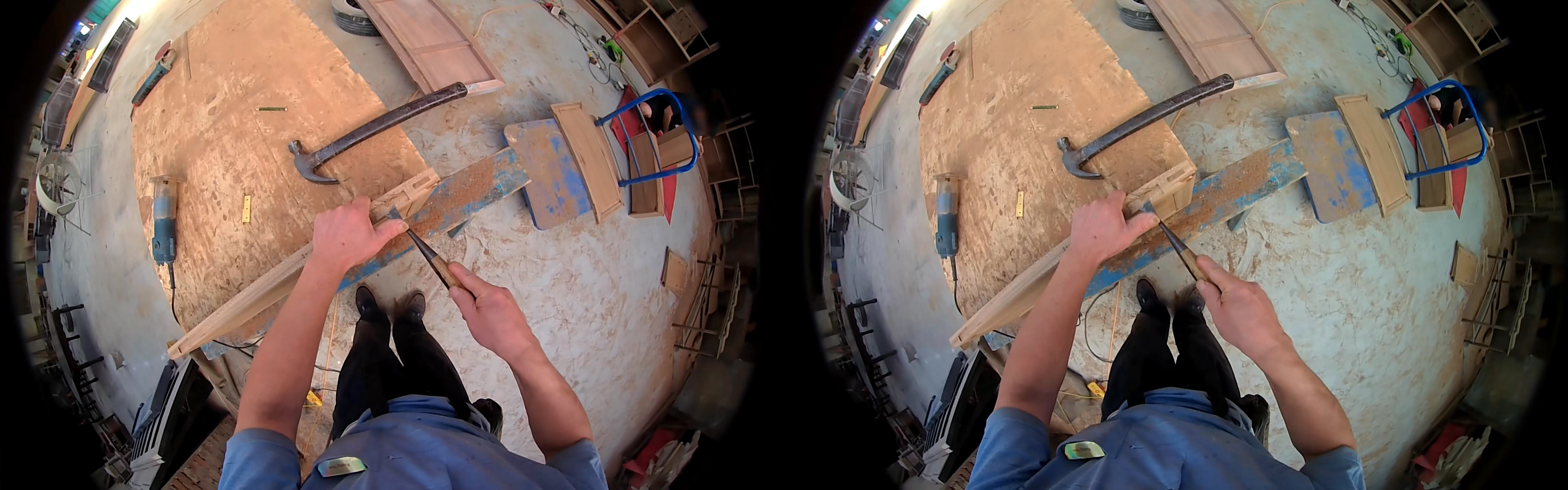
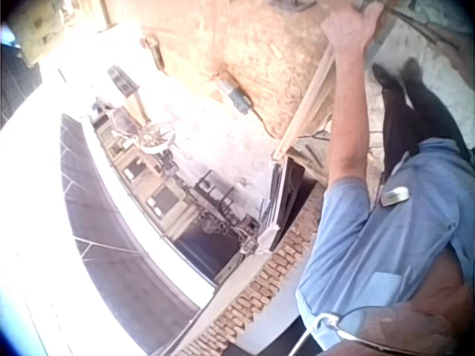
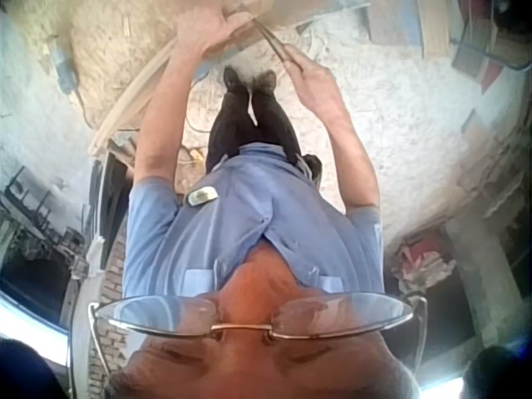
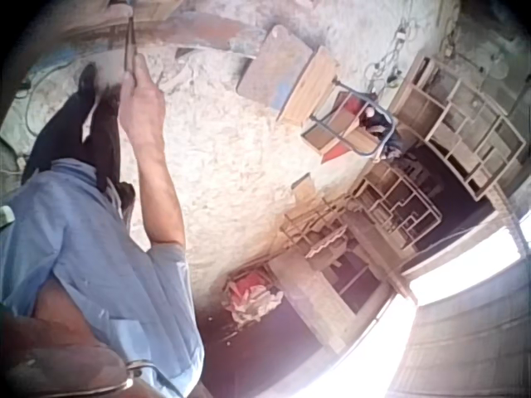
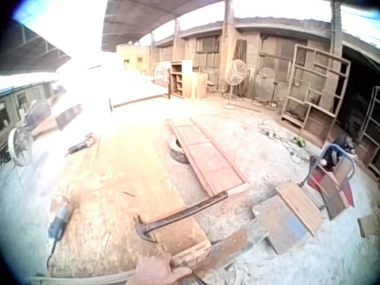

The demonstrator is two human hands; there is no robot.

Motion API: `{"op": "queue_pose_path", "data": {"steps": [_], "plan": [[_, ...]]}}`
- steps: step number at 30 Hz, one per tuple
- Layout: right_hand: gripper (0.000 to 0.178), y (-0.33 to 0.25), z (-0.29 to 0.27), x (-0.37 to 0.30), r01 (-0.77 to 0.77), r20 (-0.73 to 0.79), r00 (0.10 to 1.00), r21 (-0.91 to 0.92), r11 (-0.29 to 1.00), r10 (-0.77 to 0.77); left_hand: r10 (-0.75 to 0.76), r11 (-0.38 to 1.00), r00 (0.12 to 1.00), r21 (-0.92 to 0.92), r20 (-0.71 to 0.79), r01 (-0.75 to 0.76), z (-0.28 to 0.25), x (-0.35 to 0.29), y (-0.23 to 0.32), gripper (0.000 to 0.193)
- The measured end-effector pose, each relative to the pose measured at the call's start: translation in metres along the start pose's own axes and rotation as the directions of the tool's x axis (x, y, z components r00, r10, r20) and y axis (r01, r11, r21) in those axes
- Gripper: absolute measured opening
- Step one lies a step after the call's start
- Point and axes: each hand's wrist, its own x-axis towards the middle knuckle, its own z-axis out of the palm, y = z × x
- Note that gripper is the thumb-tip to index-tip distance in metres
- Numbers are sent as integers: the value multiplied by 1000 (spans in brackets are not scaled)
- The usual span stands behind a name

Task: The person uses a handheld router to shape a wooden frame, then hammers a small wooden piece into place, and finally uses a chisel to carve a recess for a metal hinge. The person positions the hinge into the carved recess.

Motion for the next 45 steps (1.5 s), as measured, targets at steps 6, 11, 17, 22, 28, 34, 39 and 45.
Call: {"op": "queue_pose_path", "data": {"steps": [6,11,17,22,28,34,39,45], "plan": [[41,17,25,1,64,-75,995,-14,998,-65,59,998,997,-11,-56,-60,7,1,-5,76],[41,24,46,2,94,-159,984,67,993,-82,122,992,986,-9,-118,-124,15,2,-11,72],[43,30,73,8,139,-234,965,71,988,-119,85,996,995,-8,-60,-85,12,0,-10,70],[42,20,43,4,-46,-65,996,117,992,54,-7,999,998,-48,-56,4,6,-3,-12,72],[42,15,25,-4,-21,-20,1000,97,995,23,14,999,999,35,47,-15,1,-4,-19,74],[41,2,14,-5,21,-8,1000,-28,999,-21,-19,998,999,60,43,16,-1,-4,-15,78],[42,4,23,-4,49,-34,998,-60,997,-52,-25,1000,997,12,69,24,-4,-3,-14,78],[42,17,53,-1,115,-134,984,1,993,-114,1,1000,999,-4,39,-1,-1,-7,-15,72]]}}
